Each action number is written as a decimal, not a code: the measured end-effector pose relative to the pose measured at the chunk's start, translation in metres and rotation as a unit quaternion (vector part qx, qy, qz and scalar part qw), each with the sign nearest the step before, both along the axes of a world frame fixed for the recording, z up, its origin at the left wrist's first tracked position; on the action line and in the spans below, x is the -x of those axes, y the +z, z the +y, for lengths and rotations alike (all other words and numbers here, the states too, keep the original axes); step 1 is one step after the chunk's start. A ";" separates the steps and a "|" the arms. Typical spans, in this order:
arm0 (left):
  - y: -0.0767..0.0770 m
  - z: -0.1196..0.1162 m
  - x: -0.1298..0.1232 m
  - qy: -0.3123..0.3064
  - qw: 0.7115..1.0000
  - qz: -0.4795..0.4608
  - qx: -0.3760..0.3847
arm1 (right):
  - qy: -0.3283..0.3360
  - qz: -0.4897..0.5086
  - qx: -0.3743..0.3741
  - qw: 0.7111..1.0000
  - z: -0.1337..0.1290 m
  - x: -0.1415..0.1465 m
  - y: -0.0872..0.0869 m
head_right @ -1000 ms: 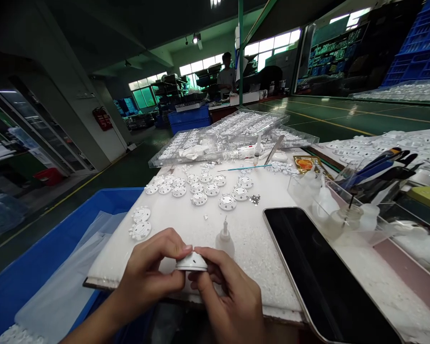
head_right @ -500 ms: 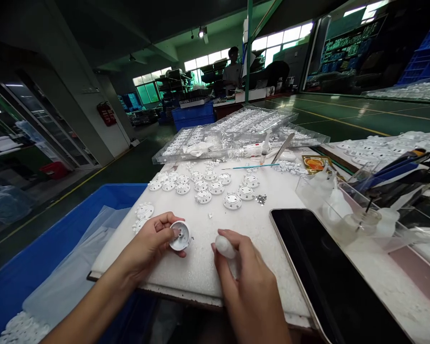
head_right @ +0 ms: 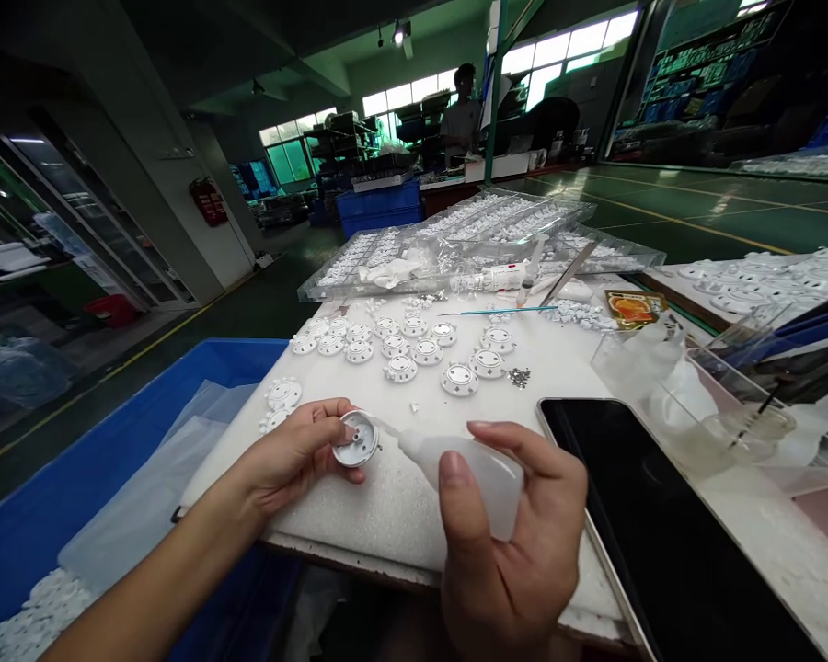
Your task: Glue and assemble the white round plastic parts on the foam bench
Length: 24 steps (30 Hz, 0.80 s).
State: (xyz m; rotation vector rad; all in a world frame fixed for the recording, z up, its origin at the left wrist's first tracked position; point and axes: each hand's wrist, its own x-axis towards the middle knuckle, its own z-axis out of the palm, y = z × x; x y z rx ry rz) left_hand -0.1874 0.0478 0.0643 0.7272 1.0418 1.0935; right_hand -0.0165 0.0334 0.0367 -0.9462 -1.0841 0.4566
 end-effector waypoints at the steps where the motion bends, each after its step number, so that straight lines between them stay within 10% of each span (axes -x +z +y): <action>1: 0.000 0.000 0.000 -0.004 1.000 -0.003 -0.002 | -0.003 0.009 -0.015 1.000 0.000 0.002 0.000; 24: -0.001 -0.001 0.000 -0.018 1.000 0.000 -0.006 | 0.006 -0.104 -0.007 0.995 -0.003 0.006 -0.007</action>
